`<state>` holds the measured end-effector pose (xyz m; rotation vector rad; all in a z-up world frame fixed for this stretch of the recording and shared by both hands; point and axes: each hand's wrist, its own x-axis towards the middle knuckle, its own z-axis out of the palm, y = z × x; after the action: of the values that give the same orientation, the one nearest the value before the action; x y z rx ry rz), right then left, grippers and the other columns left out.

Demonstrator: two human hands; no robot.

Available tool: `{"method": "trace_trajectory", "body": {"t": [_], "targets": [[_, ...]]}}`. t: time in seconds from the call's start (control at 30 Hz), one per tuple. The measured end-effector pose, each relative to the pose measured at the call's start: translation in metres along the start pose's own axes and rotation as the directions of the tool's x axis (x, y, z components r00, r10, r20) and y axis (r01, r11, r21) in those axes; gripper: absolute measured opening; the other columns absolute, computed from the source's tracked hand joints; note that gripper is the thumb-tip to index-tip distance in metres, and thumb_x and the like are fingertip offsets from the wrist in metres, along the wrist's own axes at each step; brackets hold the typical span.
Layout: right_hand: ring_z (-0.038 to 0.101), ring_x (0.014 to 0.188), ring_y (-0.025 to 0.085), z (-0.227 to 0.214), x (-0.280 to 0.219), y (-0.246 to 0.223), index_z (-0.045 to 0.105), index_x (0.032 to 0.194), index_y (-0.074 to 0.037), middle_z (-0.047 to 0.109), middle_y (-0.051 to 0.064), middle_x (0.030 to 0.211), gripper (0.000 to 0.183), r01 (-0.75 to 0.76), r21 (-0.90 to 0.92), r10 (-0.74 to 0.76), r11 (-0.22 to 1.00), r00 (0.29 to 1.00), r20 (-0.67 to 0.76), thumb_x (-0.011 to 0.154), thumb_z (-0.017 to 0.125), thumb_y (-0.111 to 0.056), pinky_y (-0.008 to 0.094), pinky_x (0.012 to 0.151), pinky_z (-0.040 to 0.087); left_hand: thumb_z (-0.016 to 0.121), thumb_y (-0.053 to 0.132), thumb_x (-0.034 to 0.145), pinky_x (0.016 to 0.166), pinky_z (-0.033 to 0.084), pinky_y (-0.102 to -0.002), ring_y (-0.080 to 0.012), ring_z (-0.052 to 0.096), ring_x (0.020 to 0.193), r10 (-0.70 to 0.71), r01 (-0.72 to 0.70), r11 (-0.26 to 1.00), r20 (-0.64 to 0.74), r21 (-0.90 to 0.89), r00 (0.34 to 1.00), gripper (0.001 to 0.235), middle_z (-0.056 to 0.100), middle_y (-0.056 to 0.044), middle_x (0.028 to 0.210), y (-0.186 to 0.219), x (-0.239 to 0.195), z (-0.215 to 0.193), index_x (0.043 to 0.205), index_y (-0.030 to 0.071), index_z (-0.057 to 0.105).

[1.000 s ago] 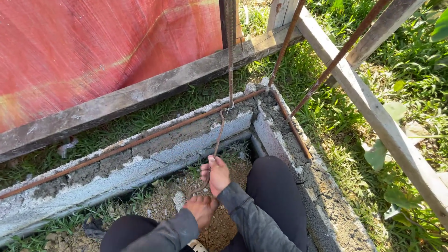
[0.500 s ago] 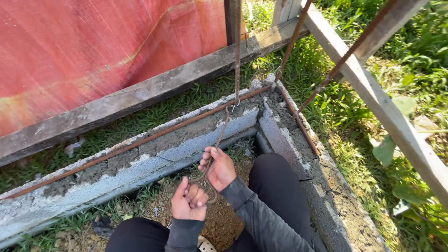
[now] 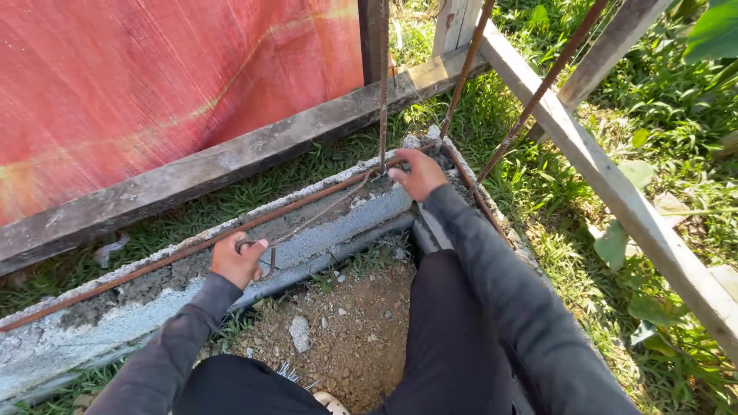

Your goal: Tying rebar intersections with wire ties using a manual hook tool

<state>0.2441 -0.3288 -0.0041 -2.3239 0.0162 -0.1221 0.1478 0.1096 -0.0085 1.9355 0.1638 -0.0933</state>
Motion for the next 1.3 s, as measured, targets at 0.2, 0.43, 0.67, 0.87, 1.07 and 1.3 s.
{"method": "trace_trajectory", "body": {"t": [0.2,0.43,0.67,0.87,1.07,1.3], "targets": [[0.062,0.120,0.048,0.034,0.050,0.030,0.070,0.117,-0.006,0.072,0.019,0.114,0.058,0.342,-0.128,-0.293,0.931,0.909,0.297,0.092,0.073,-0.057,0.063,0.114,0.042,0.075,0.009,0.084,0.035,0.037,-0.026,-0.0201,0.050,0.029,0.064,-0.063,0.997,0.007,-0.034,0.998,0.038,0.045,-0.015,0.034,-0.019,0.036,-0.012,0.064,0.006,0.043],[0.046,0.133,0.043,0.024,0.043,0.005,0.071,0.118,-0.027,0.060,0.001,0.129,0.053,0.097,-0.174,-0.036,0.980,0.944,0.328,0.081,0.083,-0.063,0.068,0.115,0.037,0.083,0.022,0.076,0.045,0.039,-0.032,-0.0226,0.049,0.041,0.182,-0.179,0.955,0.006,0.238,0.983,0.038,0.046,-0.014,0.046,-0.037,0.101,-0.031,0.065,0.007,0.050],[0.042,0.123,0.037,0.017,0.021,-0.044,0.066,0.099,-0.018,0.050,0.001,0.114,0.054,0.009,-0.202,0.034,0.979,0.978,0.208,0.081,0.081,-0.067,0.063,0.109,0.040,0.085,0.030,0.077,0.052,0.042,-0.036,-0.0322,0.050,0.046,0.337,-0.361,0.839,0.131,0.408,0.932,0.046,0.048,-0.014,0.049,-0.011,0.147,-0.046,0.065,0.006,0.047],[0.040,0.128,0.032,0.051,0.024,-0.017,0.055,0.098,-0.028,0.047,-0.005,0.115,0.046,-0.017,-0.289,0.052,0.957,0.992,0.116,0.079,0.087,-0.055,0.058,0.109,0.041,0.077,0.036,0.095,0.048,0.050,-0.040,-0.0318,0.053,0.042,0.446,-0.544,0.683,0.312,0.487,0.839,0.044,0.049,-0.007,0.049,0.007,0.144,-0.055,0.068,0.013,0.051],[0.046,0.131,0.029,0.061,0.034,0.044,0.062,0.111,-0.037,0.053,-0.008,0.123,0.071,0.179,-0.299,-0.152,0.937,0.982,0.112,0.060,0.083,-0.081,0.054,0.115,0.040,0.072,0.055,0.087,0.056,0.050,-0.047,-0.0377,0.065,0.066,0.467,-0.557,0.547,0.323,0.625,0.823,0.048,0.058,-0.012,0.062,-0.049,0.143,-0.047,0.073,0.016,0.048],[0.038,0.138,0.044,0.048,0.023,0.027,0.065,0.118,-0.029,0.052,0.003,0.120,0.041,0.154,-0.112,-0.137,0.982,0.980,0.148,0.089,0.079,-0.054,0.069,0.115,0.033,0.081,0.034,0.086,0.046,0.030,-0.028,-0.0083,0.037,0.047,0.301,-0.322,0.945,0.236,0.056,0.924,0.051,0.043,0.003,0.045,-0.029,0.127,-0.042,0.055,0.015,0.044]]}}
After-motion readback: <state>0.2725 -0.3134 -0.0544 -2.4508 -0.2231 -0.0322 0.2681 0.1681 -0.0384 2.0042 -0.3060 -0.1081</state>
